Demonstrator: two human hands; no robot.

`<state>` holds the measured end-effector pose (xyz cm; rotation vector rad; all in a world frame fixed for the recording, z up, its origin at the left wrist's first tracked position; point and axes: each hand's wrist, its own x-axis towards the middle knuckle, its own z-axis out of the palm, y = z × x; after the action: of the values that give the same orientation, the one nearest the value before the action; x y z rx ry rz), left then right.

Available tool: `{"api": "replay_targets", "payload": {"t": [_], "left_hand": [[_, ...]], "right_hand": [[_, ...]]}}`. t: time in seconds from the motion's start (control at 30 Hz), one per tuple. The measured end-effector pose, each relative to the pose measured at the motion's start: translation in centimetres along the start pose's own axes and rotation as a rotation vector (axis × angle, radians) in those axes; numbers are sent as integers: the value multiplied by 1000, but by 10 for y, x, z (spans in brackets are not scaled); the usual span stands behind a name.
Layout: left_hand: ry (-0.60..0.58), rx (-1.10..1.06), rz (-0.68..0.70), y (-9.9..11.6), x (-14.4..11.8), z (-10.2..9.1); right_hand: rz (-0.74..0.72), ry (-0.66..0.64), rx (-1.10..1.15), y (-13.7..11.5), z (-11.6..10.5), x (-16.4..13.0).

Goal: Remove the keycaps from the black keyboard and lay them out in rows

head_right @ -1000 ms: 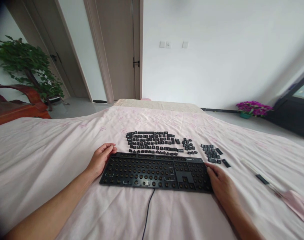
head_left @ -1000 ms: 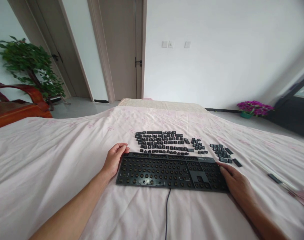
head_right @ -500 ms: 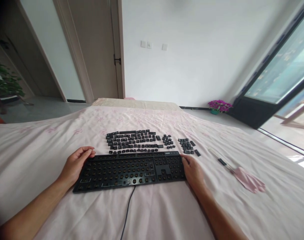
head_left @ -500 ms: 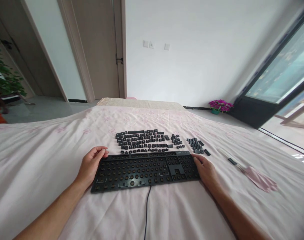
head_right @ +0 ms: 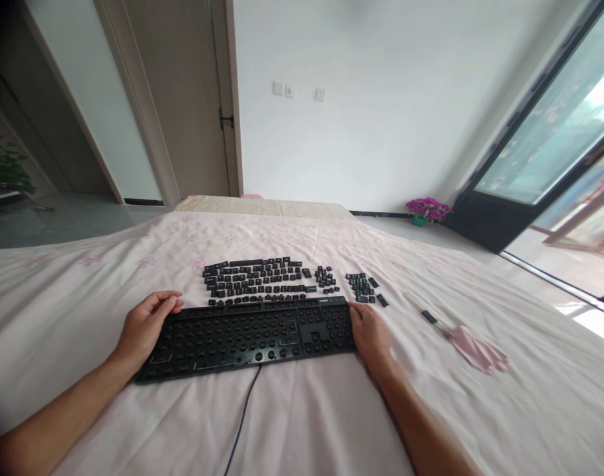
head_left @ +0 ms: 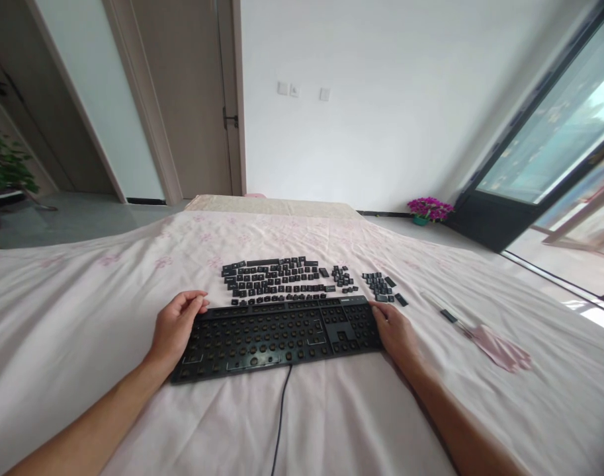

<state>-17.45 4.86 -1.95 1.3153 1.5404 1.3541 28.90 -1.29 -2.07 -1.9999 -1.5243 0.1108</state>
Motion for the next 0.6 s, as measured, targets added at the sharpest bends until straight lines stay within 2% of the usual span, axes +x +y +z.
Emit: {"api": "replay_targets", "payload": {"t": [0.2,0.4,0.6], "left_hand": [[-92,73,-19,-2,6,1],[-76,-17,-26,-10,5,-3],[-105,-127,-106,-8,4,-6]], "right_hand": [[-7,8,22,4,1,-1],[-10,9,66,9,3,-2],[-14,5,72,7,1,-4]]}}
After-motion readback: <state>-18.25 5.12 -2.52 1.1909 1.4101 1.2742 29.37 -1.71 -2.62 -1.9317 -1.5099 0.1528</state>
